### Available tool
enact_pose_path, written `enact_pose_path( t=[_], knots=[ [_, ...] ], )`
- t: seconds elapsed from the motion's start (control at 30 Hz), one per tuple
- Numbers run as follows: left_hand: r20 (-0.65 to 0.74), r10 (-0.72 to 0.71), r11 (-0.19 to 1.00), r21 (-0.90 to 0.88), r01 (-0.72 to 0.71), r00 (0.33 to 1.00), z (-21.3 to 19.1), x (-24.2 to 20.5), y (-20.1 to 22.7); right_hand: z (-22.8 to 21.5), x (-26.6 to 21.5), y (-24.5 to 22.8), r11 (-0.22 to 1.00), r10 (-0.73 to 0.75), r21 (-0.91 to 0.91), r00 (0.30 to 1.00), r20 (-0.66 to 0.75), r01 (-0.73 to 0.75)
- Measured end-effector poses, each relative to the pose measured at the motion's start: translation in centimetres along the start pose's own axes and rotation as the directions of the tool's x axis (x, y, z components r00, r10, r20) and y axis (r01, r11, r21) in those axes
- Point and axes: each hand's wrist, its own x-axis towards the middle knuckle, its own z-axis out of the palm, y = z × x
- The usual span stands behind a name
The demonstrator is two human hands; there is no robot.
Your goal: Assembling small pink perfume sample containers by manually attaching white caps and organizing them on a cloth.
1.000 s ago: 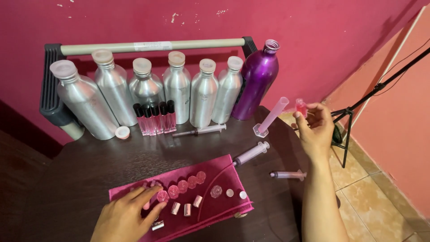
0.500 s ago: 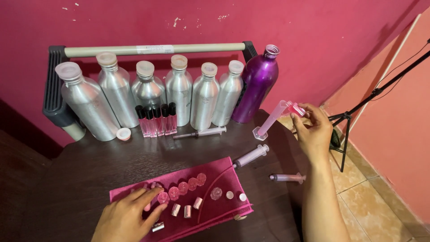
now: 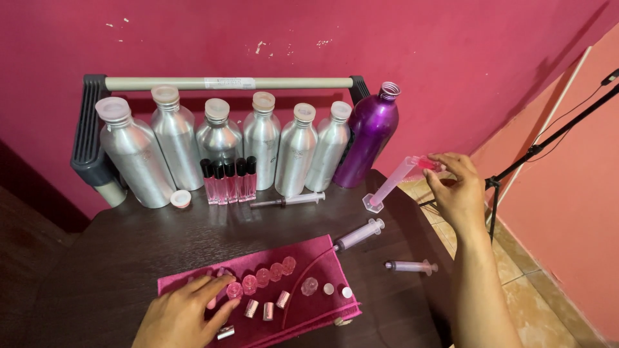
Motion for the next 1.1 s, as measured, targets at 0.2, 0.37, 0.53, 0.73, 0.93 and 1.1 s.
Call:
enact_pose_path(
  t=[0.2,0.37,0.53,0.73,0.93,1.1],
  knots=[
    [-0.021,0.025,1.0,-0.002,-0.025,0.999,0.4,0.1,-0.4,-0.1,0.4,-1.0,0.999,0.025,0.024,0.998,0.05,-0.026],
    [-0.006,0.021,1.0,0.002,-0.021,1.0,0.3,0.0,-0.3,-0.3,0.5,-1.8,0.999,0.048,-0.006,0.997,0.065,-0.048],
    [-0.023,0.031,0.999,0.013,-0.031,0.999,0.5,0.1,-0.5,-0.1,0.5,-1.7,0.998,0.055,-0.002,0.997,0.062,-0.055],
    [0.012,0.036,0.999,0.007,-0.036,0.999,0.1,0.1,-0.2,-0.2,0.5,-1.9,0.999,0.049,0.009,0.996,0.075,-0.05],
    [0.022,0.016,1.0,0.01,-0.016,1.0,0.1,0.0,-0.2,0.1,0.4,-1.3,0.999,-0.018,0.043,0.998,0.06,0.015],
    [-0.041,0.053,0.999,-0.005,-0.053,0.998,0.2,-0.1,-0.2,0.0,0.4,-1.8,0.999,-0.015,0.041,0.998,0.067,0.012]
  ],
)
